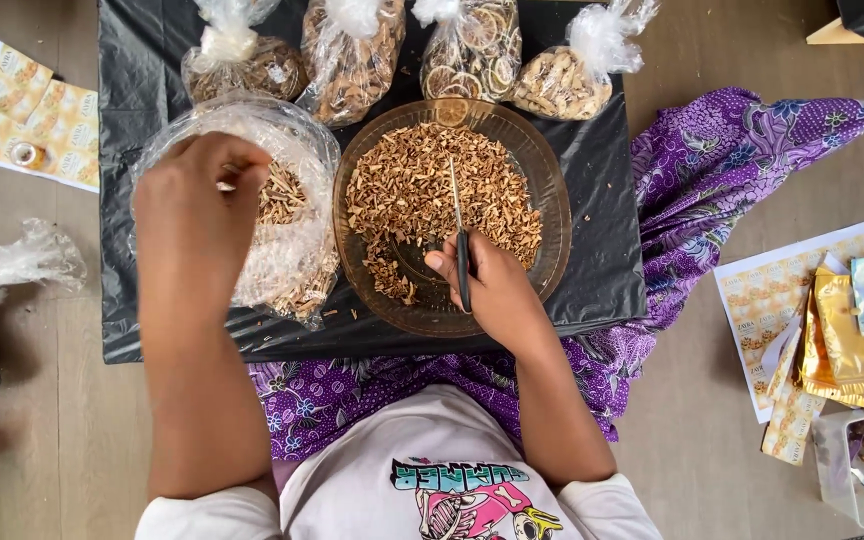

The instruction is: Cutting dried herbs into smaller pieces using scissors over a glass bowl

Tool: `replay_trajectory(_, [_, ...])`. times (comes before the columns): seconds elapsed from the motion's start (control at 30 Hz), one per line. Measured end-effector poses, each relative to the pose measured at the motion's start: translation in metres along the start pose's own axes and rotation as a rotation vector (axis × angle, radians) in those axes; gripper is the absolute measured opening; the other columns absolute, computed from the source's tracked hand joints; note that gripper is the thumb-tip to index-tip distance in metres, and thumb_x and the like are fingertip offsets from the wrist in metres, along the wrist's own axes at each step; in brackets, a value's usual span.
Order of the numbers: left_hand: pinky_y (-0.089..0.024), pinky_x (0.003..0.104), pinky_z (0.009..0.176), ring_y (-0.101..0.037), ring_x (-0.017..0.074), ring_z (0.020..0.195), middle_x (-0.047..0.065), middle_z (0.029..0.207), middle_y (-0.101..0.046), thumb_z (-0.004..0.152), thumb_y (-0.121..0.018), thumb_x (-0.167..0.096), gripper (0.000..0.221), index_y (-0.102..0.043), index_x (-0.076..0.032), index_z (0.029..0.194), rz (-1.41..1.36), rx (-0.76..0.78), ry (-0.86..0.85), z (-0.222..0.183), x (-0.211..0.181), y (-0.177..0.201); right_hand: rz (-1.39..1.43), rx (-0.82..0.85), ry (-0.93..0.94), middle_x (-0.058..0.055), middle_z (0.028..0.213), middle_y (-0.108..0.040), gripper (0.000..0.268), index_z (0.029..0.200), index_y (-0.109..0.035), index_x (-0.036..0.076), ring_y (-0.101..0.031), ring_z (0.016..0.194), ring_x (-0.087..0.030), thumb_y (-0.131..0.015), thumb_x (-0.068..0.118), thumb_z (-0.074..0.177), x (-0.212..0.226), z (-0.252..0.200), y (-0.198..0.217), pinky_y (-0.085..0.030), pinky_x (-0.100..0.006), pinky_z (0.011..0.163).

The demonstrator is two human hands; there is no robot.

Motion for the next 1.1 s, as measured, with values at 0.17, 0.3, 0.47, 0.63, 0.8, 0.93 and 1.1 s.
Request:
replay_trajectory(0.17, [-0.059, 0.042, 0.069, -0.074, 0.0337, 0.08, 0.013, 0.092, -0.071, 0.093, -0.074, 0.002, 0.017, -0.079, -0.01, 0.102, 0.1, 0.134, 0.15, -0.005, 0.025, -0.014, 0.011, -0.001, 0.024, -0.007, 0.05, -0.058, 0.022, 0.088, -0.059, 0.004, -0.057, 0.045, -0.016, -0.061, 0.021, 0.102, 0.003, 0.0, -0.002, -0.046, -0.028, 0.055])
replay_trajectory(0.3, [-0.059, 0.049, 0.07, -0.073, 0.0427, 0.083, 0.018, 0.099, -0.071, 0.094, -0.077, -0.006, 0.008, -0.08, -0.009, 0.101, 0.197, 0.16, 0.144, -0.005, 0.029, -0.027, 0.015, -0.002, 0.048, -0.008, 0.05, -0.057, 0.021, 0.089, -0.059, 0.004, -0.056, 0.044, -0.016, -0.061, 0.02, 0.102, 0.001, 0.0, -0.002, -0.046, -0.028, 0.054])
replay_trajectory(0.47, [-0.059, 0.046, 0.068, -0.073, 0.0381, 0.078, 0.017, 0.099, -0.071, 0.092, -0.078, -0.005, 0.003, -0.078, -0.005, 0.095, 0.187, 0.148, 0.155, -0.004, 0.03, -0.029, 0.006, 0.006, 0.047, -0.008, 0.049, -0.057, 0.022, 0.089, -0.058, 0.004, -0.055, 0.043, -0.016, -0.061, 0.022, 0.102, 0.0, 0.001, -0.003, -0.045, -0.028, 0.053])
replay_trajectory(0.63, [-0.057, 0.039, 0.062, -0.074, 0.0314, 0.074, 0.016, 0.094, -0.071, 0.093, -0.077, 0.001, 0.006, -0.077, -0.002, 0.099, 0.061, 0.055, 0.122, -0.007, 0.019, -0.006, 0.016, 0.003, 0.041, -0.008, 0.049, -0.057, 0.021, 0.091, -0.059, 0.003, -0.055, 0.043, -0.016, -0.062, 0.02, 0.101, 0.002, 0.0, -0.003, -0.045, -0.028, 0.053])
replay_trajectory(0.8, [-0.055, 0.032, 0.06, -0.072, 0.0277, 0.072, 0.018, 0.09, -0.072, 0.096, -0.074, 0.006, 0.006, -0.074, 0.002, 0.101, -0.222, 0.005, 0.097, -0.004, -0.003, -0.005, 0.007, 0.011, 0.038, -0.008, 0.049, -0.058, 0.021, 0.09, -0.059, 0.003, -0.056, 0.043, -0.016, -0.063, 0.021, 0.1, 0.006, -0.001, -0.003, -0.045, -0.028, 0.053])
replay_trajectory(0.93, [-0.057, 0.03, 0.059, -0.071, 0.0258, 0.072, 0.02, 0.088, -0.072, 0.1, -0.07, 0.007, 0.004, -0.073, 0.005, 0.103, -0.412, 0.008, 0.043, 0.0, -0.018, -0.03, -0.063, 0.056, 0.025, -0.005, 0.053, -0.059, 0.021, 0.095, -0.061, 0.003, -0.058, 0.045, -0.017, -0.062, 0.023, 0.101, 0.007, -0.003, -0.001, -0.045, -0.028, 0.055])
replay_trajectory(1.1, [-0.061, 0.028, 0.055, -0.07, 0.0232, 0.067, 0.018, 0.082, -0.072, 0.095, -0.069, 0.002, 0.006, -0.074, 0.003, 0.098, -0.717, 0.076, 0.046, -0.003, -0.053, -0.079, -0.177, 0.134, 0.14, -0.017, 0.065, -0.065, 0.036, 0.1, -0.059, 0.003, -0.062, 0.056, -0.029, -0.064, 0.038, 0.095, 0.004, -0.003, 0.004, -0.047, -0.039, 0.062])
Point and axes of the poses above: each hand's wrist, its own z-axis towards the middle knuckle, its own y-axis out of the back of the hand, x = y × z, the point moved 4 cm from there along z, towards the middle knuckle
